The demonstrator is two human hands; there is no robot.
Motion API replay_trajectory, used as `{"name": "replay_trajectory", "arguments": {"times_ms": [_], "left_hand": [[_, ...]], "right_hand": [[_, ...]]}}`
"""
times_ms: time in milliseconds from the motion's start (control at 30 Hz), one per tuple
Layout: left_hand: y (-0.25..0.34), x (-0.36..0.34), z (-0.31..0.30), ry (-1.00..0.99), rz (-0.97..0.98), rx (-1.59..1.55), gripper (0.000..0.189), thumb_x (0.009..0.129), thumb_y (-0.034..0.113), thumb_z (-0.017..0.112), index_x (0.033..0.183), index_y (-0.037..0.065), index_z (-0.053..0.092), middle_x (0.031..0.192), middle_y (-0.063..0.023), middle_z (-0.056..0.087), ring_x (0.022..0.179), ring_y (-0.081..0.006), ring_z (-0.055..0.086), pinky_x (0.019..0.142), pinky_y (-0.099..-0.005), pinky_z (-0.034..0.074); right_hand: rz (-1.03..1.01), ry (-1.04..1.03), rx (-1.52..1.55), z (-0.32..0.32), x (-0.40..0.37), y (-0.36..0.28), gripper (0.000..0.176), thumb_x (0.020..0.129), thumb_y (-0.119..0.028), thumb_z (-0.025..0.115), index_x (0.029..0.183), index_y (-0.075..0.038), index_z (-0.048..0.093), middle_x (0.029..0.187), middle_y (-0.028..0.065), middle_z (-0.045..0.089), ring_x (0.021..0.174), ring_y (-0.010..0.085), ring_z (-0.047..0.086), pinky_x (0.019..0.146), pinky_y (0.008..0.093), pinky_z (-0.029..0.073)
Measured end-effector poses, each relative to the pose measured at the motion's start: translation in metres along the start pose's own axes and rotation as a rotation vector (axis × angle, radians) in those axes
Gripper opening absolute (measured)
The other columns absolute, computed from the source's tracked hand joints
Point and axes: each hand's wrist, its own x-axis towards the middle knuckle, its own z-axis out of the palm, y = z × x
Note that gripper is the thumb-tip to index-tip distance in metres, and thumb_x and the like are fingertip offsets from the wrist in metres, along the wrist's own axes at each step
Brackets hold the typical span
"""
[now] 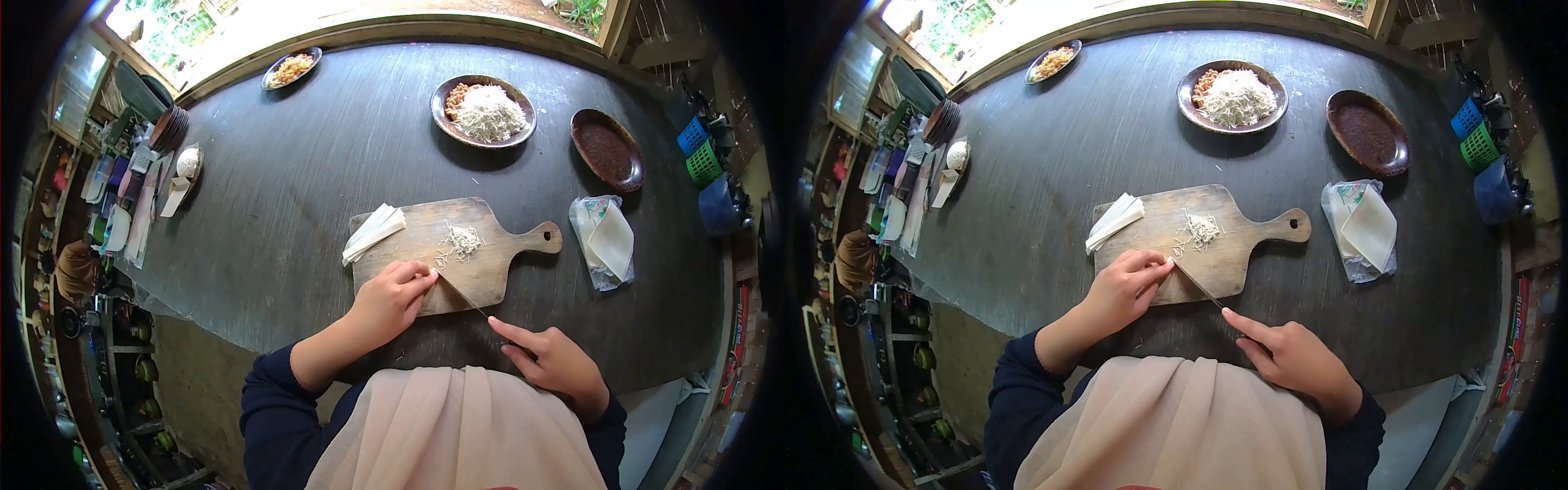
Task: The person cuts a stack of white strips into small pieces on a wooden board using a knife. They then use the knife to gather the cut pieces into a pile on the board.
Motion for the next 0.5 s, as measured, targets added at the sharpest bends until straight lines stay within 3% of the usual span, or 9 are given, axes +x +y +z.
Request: {"name": "replay_trajectory", "arguments": {"times_ms": [167,233,467,500], "left_hand": [[-0.0008,-0.0014,0.0005,0.004,-0.003,-0.001,0.026,0.084,0.005,0.066,0.109,0.005,0.069,0.109,-0.0032,0.063,0.096,-0.0224,0.061,0.082,-0.0329,0.052],[0.0005,-0.0014,-0.0017,-0.04,-0.032,-0.038,0.036,0.079,-0.002,0.066,0.115,0.005,0.068,0.113,-0.0086,0.063,0.1,-0.0273,0.061,0.086,-0.0355,0.052],[0.0004,-0.001,-0.0024,-0.044,-0.027,-0.042,0.037,0.079,-0.002,0.066,0.115,0.005,0.068,0.113,-0.0088,0.063,0.101,-0.0276,0.061,0.087,-0.0357,0.052],[0.0007,-0.0005,-0.0023,-0.026,-0.014,-0.018,0.031,0.082,0.002,0.066,0.112,0.005,0.068,0.111,-0.0061,0.063,0.099,-0.025,0.061,0.085,-0.0342,0.053]], "right_hand": [[0.012,0.015,0.072,0.0019,0.007,-0.002,0.047,0.093,-0.013,0.064,0.139,-0.016,0.055,0.064,0.0205,0.059,0.047,0.0354,0.054,0.052,0.0382,0.047],[0.031,0.044,0.081,0.0013,0.008,-0.0011,0.046,0.093,-0.013,0.064,0.138,-0.016,0.056,0.062,0.0213,0.057,0.046,0.0347,0.052,0.051,0.0371,0.046],[-0.013,0.023,0.072,0.0022,0.0059,0.0021,0.046,0.093,-0.013,0.065,0.138,-0.016,0.056,0.062,0.0218,0.057,0.046,0.0347,0.052,0.05,0.0369,0.045],[-0.011,0.021,0.074,0.0021,0.0058,0.0019,0.046,0.093,-0.013,0.065,0.138,-0.016,0.056,0.062,0.0217,0.057,0.046,0.0348,0.052,0.05,0.0369,0.045]]}}
